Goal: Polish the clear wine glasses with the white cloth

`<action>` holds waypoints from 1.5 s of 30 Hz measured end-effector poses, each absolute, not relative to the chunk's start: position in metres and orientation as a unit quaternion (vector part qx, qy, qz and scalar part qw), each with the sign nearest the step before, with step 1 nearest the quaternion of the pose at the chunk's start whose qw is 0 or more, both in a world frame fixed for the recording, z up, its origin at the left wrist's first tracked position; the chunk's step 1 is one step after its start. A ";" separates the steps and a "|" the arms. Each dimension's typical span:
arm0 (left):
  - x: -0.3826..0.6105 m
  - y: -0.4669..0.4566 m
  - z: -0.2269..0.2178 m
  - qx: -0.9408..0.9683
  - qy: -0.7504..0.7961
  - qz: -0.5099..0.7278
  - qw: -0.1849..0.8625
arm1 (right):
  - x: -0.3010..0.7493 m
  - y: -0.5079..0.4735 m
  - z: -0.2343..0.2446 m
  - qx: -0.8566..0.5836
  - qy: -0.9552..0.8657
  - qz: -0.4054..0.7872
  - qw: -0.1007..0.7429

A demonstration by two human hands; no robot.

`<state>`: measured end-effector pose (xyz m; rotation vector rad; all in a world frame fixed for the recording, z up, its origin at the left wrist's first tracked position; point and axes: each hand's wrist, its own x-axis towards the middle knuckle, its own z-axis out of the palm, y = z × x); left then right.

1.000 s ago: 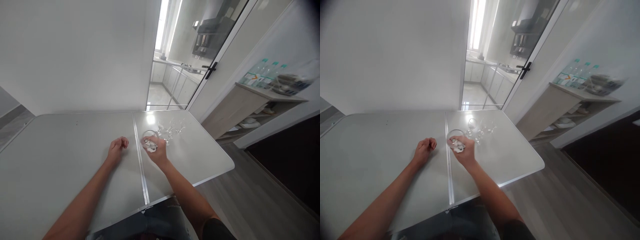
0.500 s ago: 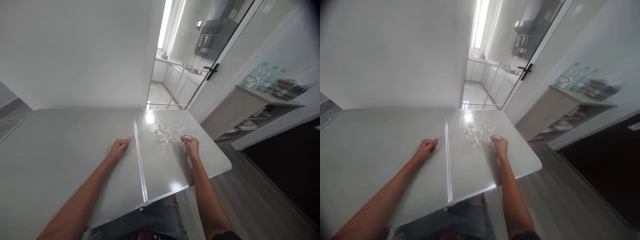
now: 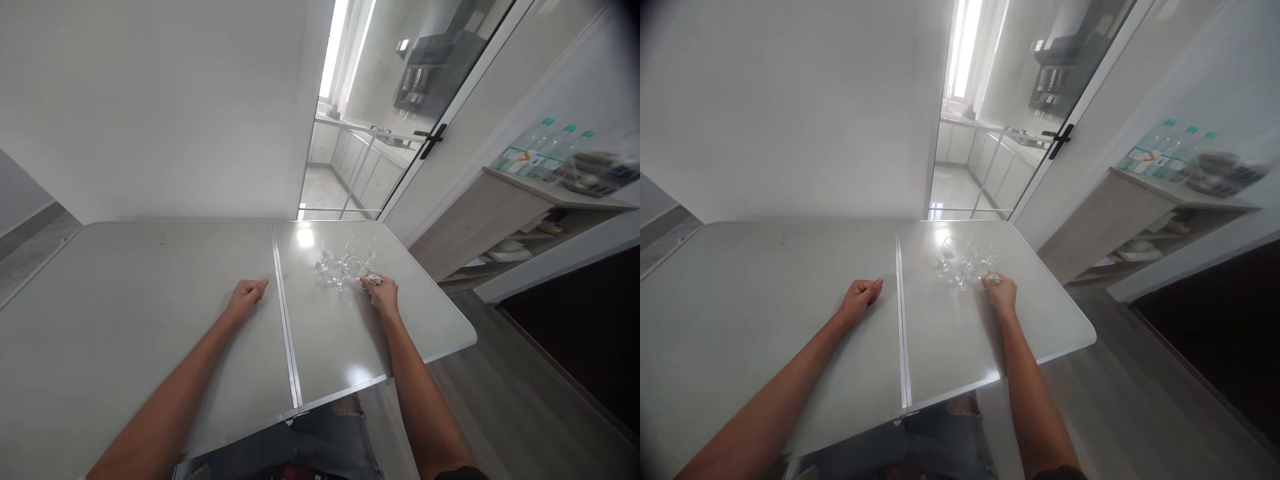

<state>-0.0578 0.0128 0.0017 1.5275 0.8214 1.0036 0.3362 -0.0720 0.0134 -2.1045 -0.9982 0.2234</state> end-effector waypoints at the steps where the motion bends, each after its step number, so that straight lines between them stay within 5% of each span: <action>1: -0.058 0.013 0.001 0.642 0.346 0.423 0.537 | 0.335 -0.079 0.016 -0.843 -0.393 0.085 0.359; 5: -0.057 0.013 0.000 0.646 0.357 0.415 0.532 | 0.305 -0.120 0.022 -0.899 -0.365 0.003 0.241; 8: -0.057 0.013 0.001 0.650 0.363 0.405 0.531 | 0.255 -0.141 0.022 -0.866 -0.432 -0.029 0.251; 17: -0.055 0.012 0.004 0.669 0.388 0.352 0.527 | 0.137 -0.066 0.037 -0.654 -0.718 0.142 0.192; 23: -0.053 0.012 0.005 0.692 0.374 0.328 0.524 | 0.108 -0.024 0.031 -0.675 -0.724 0.105 0.094; 45: -0.051 0.011 0.000 0.744 0.355 0.290 0.486 | 0.108 -0.024 0.006 -0.658 -0.737 0.076 0.131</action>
